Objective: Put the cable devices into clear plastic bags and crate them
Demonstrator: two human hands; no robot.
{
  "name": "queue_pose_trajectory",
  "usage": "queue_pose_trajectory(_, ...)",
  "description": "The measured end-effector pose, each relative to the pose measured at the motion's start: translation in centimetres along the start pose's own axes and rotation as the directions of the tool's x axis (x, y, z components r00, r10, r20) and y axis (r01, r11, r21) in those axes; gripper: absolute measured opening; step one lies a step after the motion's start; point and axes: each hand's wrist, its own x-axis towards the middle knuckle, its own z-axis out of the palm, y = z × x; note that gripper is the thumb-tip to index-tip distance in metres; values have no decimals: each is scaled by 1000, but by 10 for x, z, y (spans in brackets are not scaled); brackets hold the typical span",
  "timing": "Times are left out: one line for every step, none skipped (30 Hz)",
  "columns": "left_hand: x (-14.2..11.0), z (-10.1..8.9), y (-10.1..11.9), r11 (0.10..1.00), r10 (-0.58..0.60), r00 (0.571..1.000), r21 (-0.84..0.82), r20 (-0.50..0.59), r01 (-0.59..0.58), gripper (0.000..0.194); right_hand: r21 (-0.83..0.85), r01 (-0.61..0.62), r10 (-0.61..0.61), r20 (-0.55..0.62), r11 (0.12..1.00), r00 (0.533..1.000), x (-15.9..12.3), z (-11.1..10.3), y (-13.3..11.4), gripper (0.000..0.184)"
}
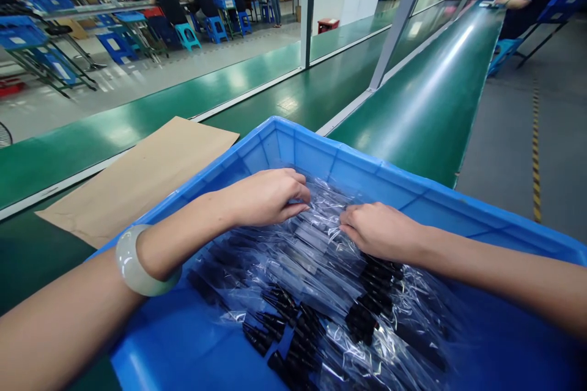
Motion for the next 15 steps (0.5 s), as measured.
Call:
queue_pose_trajectory(0, -1, 1, 1000, -3, 1000, -5, 4, 3, 20, 5, -2, 2, -1, 1000, 1000, 1, 1, 1, 32)
queue_pose_trajectory(0, -1, 2, 1000, -2, 1000, -11, 10, 2, 19, 9, -4, 4, -4, 1000, 1000, 1, 1, 1, 31)
queue_pose_trajectory(0, -2, 4, 1000, 5, 1000, -19, 20, -5, 19, 9, -7, 7, -4, 1000, 1000, 2, 1, 2, 31)
queue_pose_trajectory(0, -3, 7, 999, 16, 999, -29, 35, -15, 18, 6, -13, 13, 0, 1000, 1000, 2, 1, 3, 30)
queue_pose_trajectory(-1, -3, 10, 999, 29, 998, -42, 57, -26, 18, 4, -20, 20, 9, 1000, 1000, 2, 1, 3, 28)
queue_pose_trajectory(-2, -4, 14, 998, 39, 996, -52, 86, -35, 18, 5, -24, 24, 11, 1000, 1000, 1, 0, 3, 27)
queue_pose_trajectory(-2, -5, 18, 998, 45, 991, -59, 123, -38, 18, 14, -20, 21, -7, 1000, 1000, 0, -1, 3, 25)
queue_pose_trajectory(-3, -5, 21, 997, 44, 985, -63, 165, -34, 18, 31, -1, 2, -50, 1000, 999, -2, -2, 2, 24)
queue_pose_trajectory(-5, -6, 25, 998, 39, 978, -64, 207, -26, 18, 55, 37, -31, -112, 998, 993, -4, -4, 1, 24)
queue_pose_trajectory(-6, -6, 28, 998, 30, 969, -63, 245, -15, 18, 78, 88, -73, -182, 993, 981, -7, -5, -2, 25)
queue_pose_trajectory(-7, -7, 30, 998, 19, 962, -61, 273, -3, 18, 95, 143, -116, -242, 985, 963, -10, -5, -4, 29)
queue_pose_trajectory(-8, -7, 31, 998, 10, 958, -61, 287, 8, 18, 103, 193, -159, -276, 976, 948, -13, -4, -7, 33)
queue_pose_trajectory(-9, -8, 31, 998, 3, 957, -62, 291, 16, 18, 102, 227, -191, -278, 969, 941, -14, -3, -10, 36)
queue_pose_trajectory(-9, -8, 31, 998, -4, 958, -61, 287, 23, 18, 94, 243, -212, -256, 965, 943, -16, -1, -12, 35)
queue_pose_trajectory(-10, -9, 30, 998, -11, 960, -60, 279, 29, 18, 84, 244, -220, -225, 966, 949, -16, 1, -13, 31)
